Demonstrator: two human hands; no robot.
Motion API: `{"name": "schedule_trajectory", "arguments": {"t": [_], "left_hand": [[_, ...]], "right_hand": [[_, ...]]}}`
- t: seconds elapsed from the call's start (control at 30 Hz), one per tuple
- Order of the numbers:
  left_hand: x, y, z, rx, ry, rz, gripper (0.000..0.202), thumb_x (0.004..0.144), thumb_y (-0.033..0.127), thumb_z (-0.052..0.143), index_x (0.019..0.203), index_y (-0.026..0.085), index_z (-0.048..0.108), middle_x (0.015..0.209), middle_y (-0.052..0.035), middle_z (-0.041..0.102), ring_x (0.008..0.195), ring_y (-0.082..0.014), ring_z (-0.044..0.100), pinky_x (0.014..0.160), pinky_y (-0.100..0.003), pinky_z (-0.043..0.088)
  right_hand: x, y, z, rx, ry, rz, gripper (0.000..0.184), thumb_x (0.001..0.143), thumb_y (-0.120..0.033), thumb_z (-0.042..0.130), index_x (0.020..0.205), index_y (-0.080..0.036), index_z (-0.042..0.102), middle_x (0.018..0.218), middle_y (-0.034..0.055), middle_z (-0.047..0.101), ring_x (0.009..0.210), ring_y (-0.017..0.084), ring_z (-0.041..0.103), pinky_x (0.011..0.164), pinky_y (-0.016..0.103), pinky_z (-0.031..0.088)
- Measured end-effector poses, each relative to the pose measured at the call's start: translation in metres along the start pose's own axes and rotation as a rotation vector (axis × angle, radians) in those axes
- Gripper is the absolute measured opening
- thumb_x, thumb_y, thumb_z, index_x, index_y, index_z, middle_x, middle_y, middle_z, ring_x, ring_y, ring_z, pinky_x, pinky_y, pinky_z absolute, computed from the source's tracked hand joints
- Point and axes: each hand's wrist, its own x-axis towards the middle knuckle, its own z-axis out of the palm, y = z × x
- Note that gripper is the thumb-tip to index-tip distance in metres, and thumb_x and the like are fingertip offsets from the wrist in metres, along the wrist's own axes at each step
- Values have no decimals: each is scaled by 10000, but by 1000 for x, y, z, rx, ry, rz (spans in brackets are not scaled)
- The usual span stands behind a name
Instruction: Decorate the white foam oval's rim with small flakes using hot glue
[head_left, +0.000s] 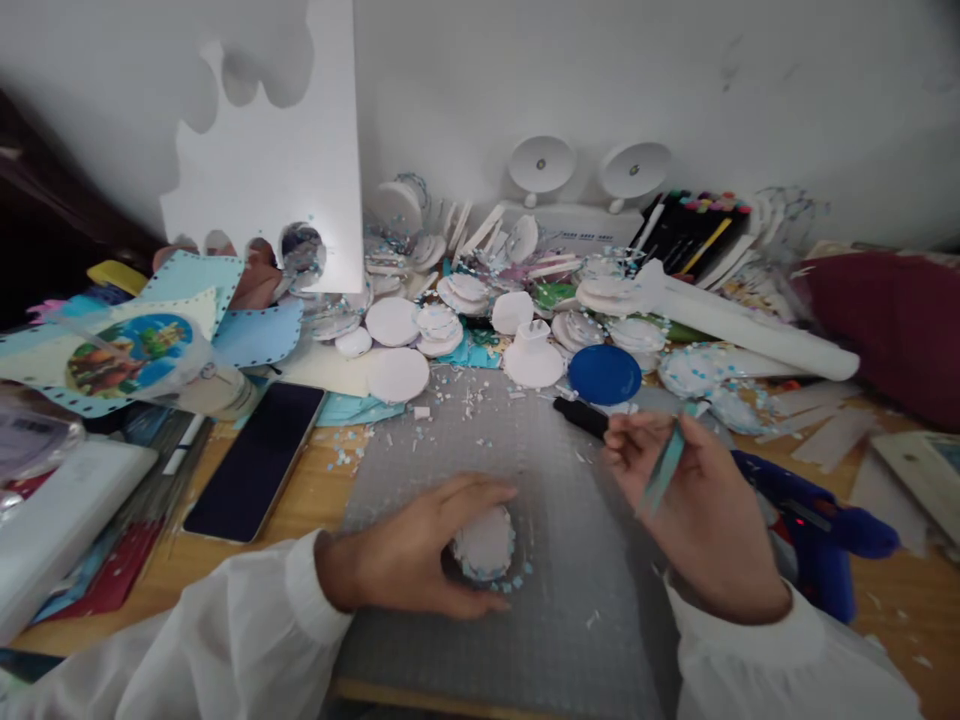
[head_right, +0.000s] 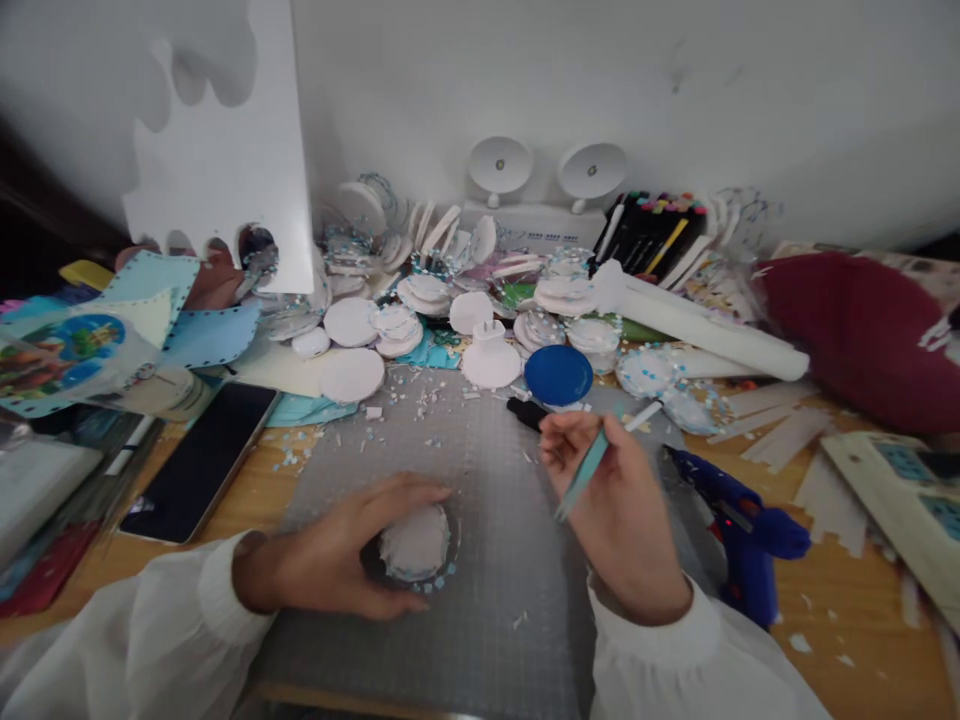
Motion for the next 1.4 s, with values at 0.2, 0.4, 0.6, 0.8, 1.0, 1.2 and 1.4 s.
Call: {"name": "schedule_trajectory", "arguments": {"t": [0.2,0.4,0.6,0.8,1.0,1.2,1.4], "left_hand": [[-3,-1,4,-28,28,-22,762,587,369,837,1213,196,439,1181,-116,579,1069,-269,586,932,-384,479],[-4,-5,8,23,7,138,675,611,434,794,1131,177,449,1126,-118,588,1018,-261,590,904,-363,484],[-2,-10,16,191,8,328,720,632,642,703,1099,148,464,1025,-128,617,904,-257,592,814,-344,485],[1,-15,21,282,-1,466,809,650,722,637,1168,129,452,1018,-122,652,890,-264,587,836,-378,426],[0,-16,22,311,-16,466,863,687,754,569,1252,116,428,1100,-146,652,906,-271,590,825,-382,406],[0,-17,23,353,-48,491,833,682,769,551,1199,121,475,921,-118,668,813,-253,577,753,-375,404],[1,-17,22,369,-65,563,774,728,752,522,1158,109,501,941,-115,657,824,-247,578,733,-376,402]], "right_hand": [[2,-3,6,-199,-176,12,415,865,-508,554,587,-200,555,493,-34,386,449,84,334,430,219,319],[20,-8,33,-229,-215,5,281,763,-485,715,751,-209,664,640,-24,581,526,69,503,525,193,470],[34,-9,78,-262,-351,-115,224,662,-360,815,801,-245,683,754,-32,658,716,115,639,771,283,552],[40,21,105,-523,-517,-334,168,715,-332,771,803,-230,670,819,-11,668,763,142,643,778,323,524],[34,70,115,-855,-736,-435,74,772,-279,701,793,-216,668,833,20,698,834,177,641,747,310,509],[34,91,122,-940,-834,-472,41,788,-246,672,814,-214,673,844,26,706,825,188,639,778,331,483],[36,102,124,-971,-830,-496,44,793,-240,664,814,-201,662,841,35,708,810,184,641,762,320,475]]}}
